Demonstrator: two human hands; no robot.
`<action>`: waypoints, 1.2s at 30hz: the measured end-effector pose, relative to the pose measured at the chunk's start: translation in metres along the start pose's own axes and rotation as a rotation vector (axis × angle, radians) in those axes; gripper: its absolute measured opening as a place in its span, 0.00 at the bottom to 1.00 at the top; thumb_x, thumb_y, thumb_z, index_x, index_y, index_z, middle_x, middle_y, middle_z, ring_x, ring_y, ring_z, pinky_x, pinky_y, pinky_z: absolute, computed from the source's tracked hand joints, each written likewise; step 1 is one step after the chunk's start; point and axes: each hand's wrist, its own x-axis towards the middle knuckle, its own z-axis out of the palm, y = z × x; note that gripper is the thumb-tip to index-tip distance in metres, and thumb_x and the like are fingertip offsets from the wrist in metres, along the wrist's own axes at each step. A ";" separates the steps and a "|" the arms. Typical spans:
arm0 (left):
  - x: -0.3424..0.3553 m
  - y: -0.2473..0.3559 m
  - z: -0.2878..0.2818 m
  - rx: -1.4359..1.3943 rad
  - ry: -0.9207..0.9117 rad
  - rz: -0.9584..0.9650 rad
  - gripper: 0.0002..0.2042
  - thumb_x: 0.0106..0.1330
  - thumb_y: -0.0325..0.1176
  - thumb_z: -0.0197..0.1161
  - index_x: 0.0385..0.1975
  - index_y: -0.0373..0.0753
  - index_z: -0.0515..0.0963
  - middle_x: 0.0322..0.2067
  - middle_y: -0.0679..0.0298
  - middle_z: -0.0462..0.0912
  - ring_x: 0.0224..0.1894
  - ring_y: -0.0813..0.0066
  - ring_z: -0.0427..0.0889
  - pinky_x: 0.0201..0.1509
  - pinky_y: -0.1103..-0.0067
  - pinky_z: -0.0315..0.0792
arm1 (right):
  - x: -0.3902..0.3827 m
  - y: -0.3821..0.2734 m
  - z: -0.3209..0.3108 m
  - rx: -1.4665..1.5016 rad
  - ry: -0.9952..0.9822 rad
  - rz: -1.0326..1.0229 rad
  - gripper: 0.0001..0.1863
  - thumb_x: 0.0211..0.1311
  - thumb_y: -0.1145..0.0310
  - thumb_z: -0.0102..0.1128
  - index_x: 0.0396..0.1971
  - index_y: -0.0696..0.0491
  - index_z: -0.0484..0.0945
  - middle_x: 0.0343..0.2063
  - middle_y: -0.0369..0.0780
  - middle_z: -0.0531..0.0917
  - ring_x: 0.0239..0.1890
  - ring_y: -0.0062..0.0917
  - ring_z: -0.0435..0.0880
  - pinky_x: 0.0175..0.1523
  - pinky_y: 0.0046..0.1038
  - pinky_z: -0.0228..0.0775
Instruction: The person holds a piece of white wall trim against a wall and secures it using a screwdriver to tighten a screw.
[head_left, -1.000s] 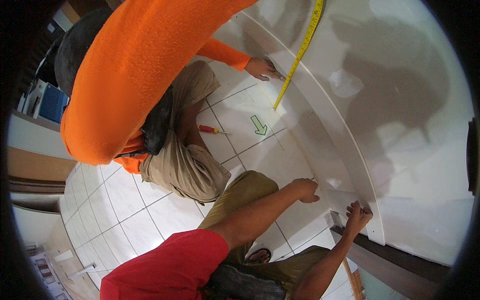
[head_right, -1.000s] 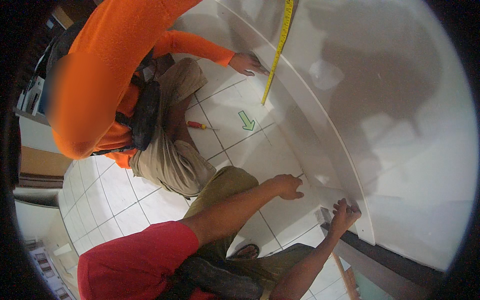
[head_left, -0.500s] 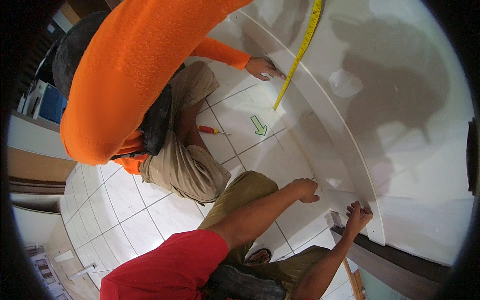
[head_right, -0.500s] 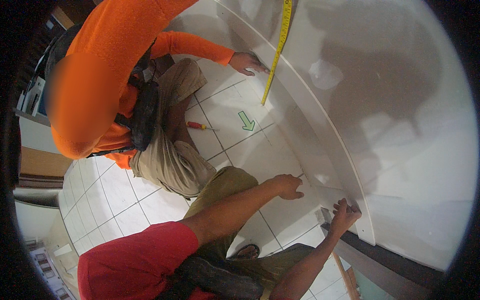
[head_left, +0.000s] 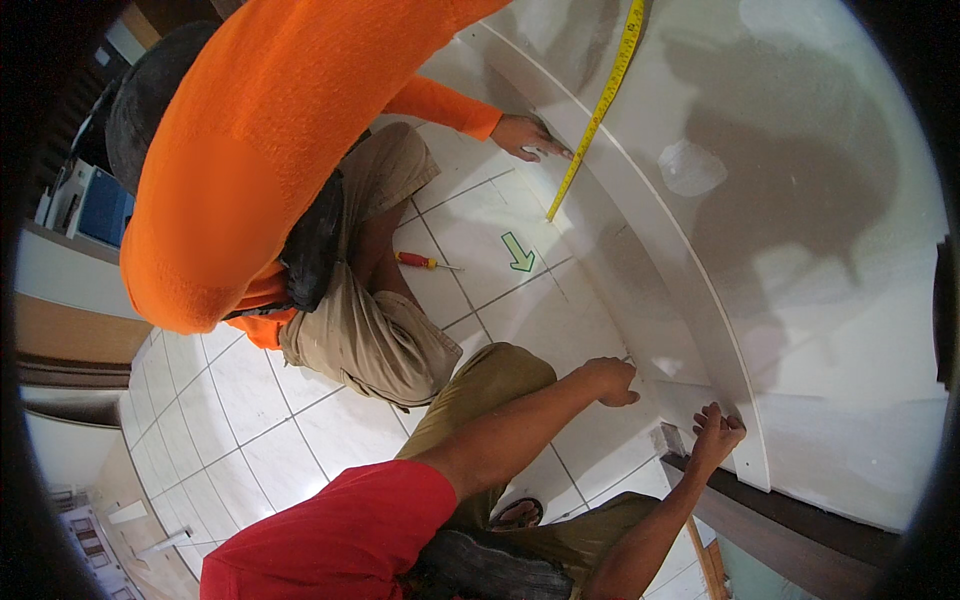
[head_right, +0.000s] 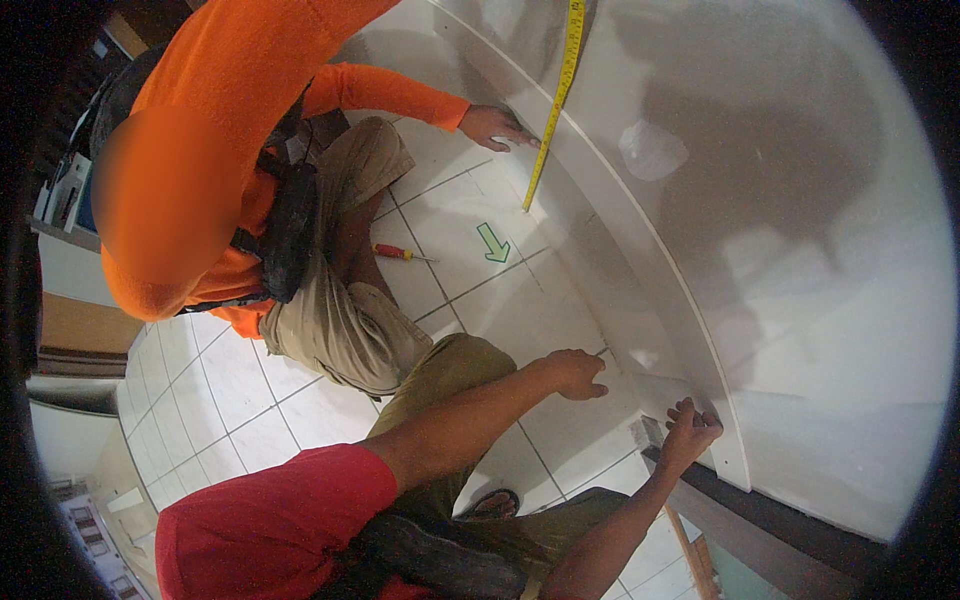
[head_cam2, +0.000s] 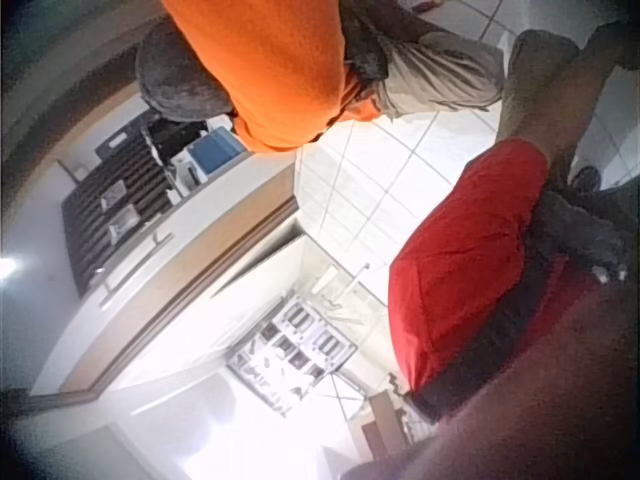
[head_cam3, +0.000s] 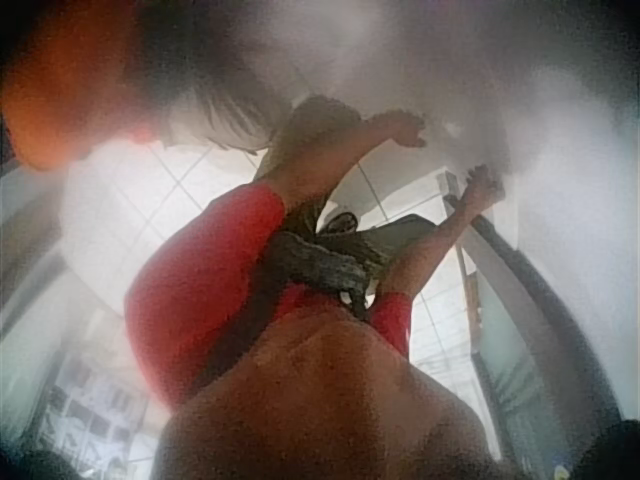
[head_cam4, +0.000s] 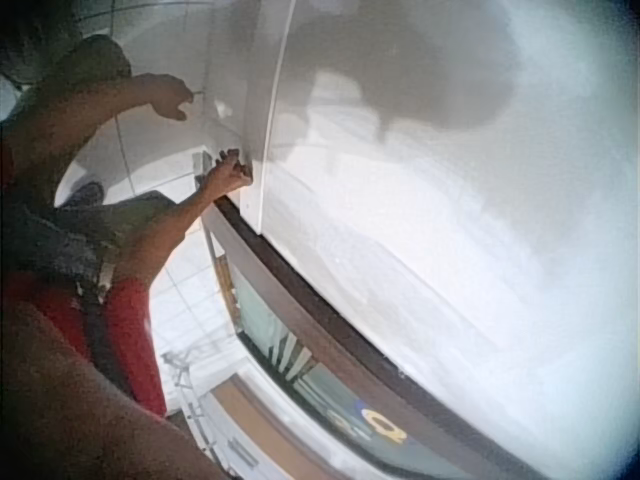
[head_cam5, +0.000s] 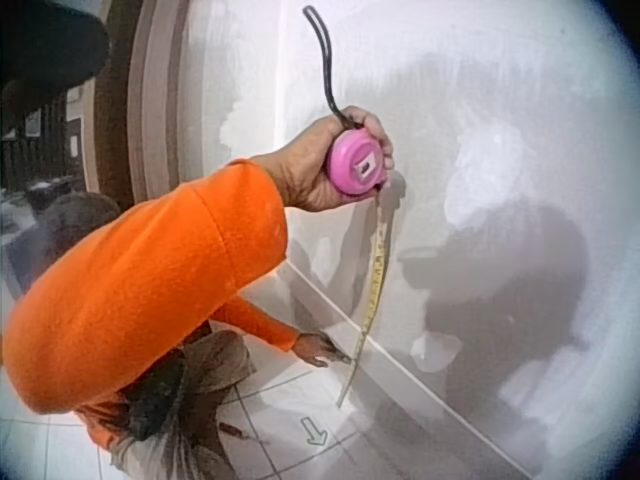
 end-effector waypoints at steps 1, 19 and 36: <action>-0.001 0.002 0.000 -0.005 0.002 -0.004 0.33 0.70 0.55 0.57 0.65 0.36 0.70 0.60 0.48 0.77 0.64 0.51 0.74 0.68 0.61 0.69 | 0.000 0.000 -0.001 0.001 0.002 0.000 0.32 0.62 0.61 0.67 0.51 0.65 0.57 0.39 0.53 0.84 0.34 0.32 0.88 0.33 0.28 0.81; -0.001 0.004 0.001 -0.010 0.013 -0.003 0.34 0.69 0.55 0.58 0.66 0.35 0.69 0.59 0.48 0.78 0.63 0.50 0.76 0.67 0.61 0.69 | 0.000 0.001 -0.003 0.038 -0.010 0.007 0.30 0.63 0.62 0.66 0.51 0.62 0.57 0.38 0.52 0.83 0.33 0.31 0.86 0.33 0.28 0.77; 0.010 -0.014 0.018 0.025 0.166 0.050 0.29 0.66 0.55 0.59 0.52 0.32 0.79 0.51 0.47 0.83 0.55 0.49 0.81 0.59 0.60 0.75 | 0.003 0.006 -0.007 0.084 -0.027 -0.017 0.31 0.62 0.62 0.67 0.51 0.63 0.57 0.36 0.52 0.83 0.31 0.32 0.86 0.32 0.27 0.77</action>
